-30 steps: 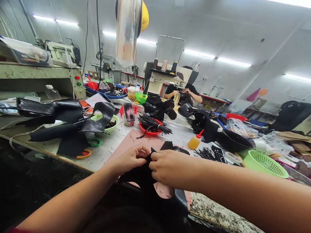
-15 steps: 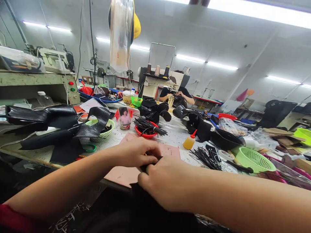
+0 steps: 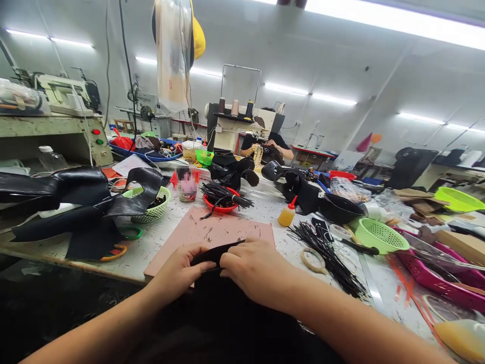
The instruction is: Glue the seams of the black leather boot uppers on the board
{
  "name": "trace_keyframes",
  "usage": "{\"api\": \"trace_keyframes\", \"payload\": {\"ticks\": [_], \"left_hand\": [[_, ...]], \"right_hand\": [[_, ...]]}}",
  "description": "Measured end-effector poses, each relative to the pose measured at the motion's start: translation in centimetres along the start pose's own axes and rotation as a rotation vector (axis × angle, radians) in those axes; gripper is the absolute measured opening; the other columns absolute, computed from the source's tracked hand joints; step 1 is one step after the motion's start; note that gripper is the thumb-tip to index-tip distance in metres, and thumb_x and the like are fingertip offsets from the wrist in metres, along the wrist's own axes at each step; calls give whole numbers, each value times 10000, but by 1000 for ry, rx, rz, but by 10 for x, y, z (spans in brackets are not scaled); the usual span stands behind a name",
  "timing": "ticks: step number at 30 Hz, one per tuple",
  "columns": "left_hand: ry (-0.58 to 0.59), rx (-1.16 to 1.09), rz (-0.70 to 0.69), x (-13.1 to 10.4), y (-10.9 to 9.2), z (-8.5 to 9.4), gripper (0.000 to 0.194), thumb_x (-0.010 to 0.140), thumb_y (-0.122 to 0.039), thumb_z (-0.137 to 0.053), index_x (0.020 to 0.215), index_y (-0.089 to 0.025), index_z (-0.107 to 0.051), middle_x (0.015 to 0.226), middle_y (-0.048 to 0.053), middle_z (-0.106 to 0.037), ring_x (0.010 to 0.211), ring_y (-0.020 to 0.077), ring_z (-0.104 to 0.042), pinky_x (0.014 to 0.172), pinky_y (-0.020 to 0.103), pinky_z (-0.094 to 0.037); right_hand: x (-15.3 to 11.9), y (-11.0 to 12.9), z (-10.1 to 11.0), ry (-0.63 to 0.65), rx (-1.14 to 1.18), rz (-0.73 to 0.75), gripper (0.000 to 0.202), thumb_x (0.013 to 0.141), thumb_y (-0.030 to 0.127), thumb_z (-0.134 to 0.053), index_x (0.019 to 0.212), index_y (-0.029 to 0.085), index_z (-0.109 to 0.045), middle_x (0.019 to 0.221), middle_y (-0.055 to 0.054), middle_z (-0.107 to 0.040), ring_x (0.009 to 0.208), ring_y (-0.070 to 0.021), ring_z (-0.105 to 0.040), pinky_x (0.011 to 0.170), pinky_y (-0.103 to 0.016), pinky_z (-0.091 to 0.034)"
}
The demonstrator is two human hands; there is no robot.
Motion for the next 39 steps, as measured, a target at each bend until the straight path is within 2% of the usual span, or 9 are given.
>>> {"api": "trace_keyframes", "payload": {"ticks": [5,8,13,17,20,28,39], "left_hand": [[51,-102,-10,-1,-1,-5,201,745,-242,-503,888,-150,-609,936,57,-657,886,222,-572,821,322,-422],[61,-194,49,-3,3,-7,238,726,-270,-540,923,-150,-596,953,59,-649,879,222,-571,782,318,-439],[68,-343,130,-8,10,-9,340,692,-324,-612,992,-165,-599,1016,66,-633,875,222,-574,756,315,-448],[138,-464,186,-10,13,-11,331,682,-335,-648,969,-173,-624,928,47,-655,807,189,-581,725,283,-440],[175,-534,218,-13,12,-14,351,676,-329,-664,986,-169,-631,878,41,-667,782,176,-584,703,262,-436],[123,-431,114,-14,2,-13,301,711,-247,-619,1009,-234,-655,1044,16,-655,1003,218,-549,875,301,-407],[92,-349,127,-16,-1,-12,314,705,-237,-603,1016,-233,-649,1070,6,-648,1027,223,-541,922,306,-385]], "right_hand": [[-6,-3,-2,-69,-19,-119,116,841,163,-509,732,180,-544,695,-5,-619,630,-151,-546,634,-286,-344],[-9,-5,-1,-99,59,-189,96,833,173,-524,739,184,-545,681,1,-615,641,-150,-552,649,-281,-354],[-15,-11,2,-126,191,-205,106,863,226,-500,764,192,-514,703,13,-589,673,-135,-536,703,-288,-356],[-17,-12,4,-150,281,-195,145,866,242,-499,731,192,-483,694,19,-566,670,-130,-510,691,-283,-349],[-19,-12,5,-230,335,-222,155,858,222,-498,708,189,-471,665,23,-553,645,-128,-491,674,-277,-341],[-23,-10,0,-355,350,-269,183,842,199,-480,662,187,-448,611,28,-537,580,-117,-447,662,-278,-318],[-23,-9,0,-393,315,-293,211,840,199,-454,631,184,-442,583,27,-523,551,-108,-441,678,-288,-308]]}}
Point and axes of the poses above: each hand's wrist, its own x-axis towards the middle knuckle, its own z-axis out of the back of the hand, y = z × x, the point moved 6 cm from there along x, towards the middle knuckle
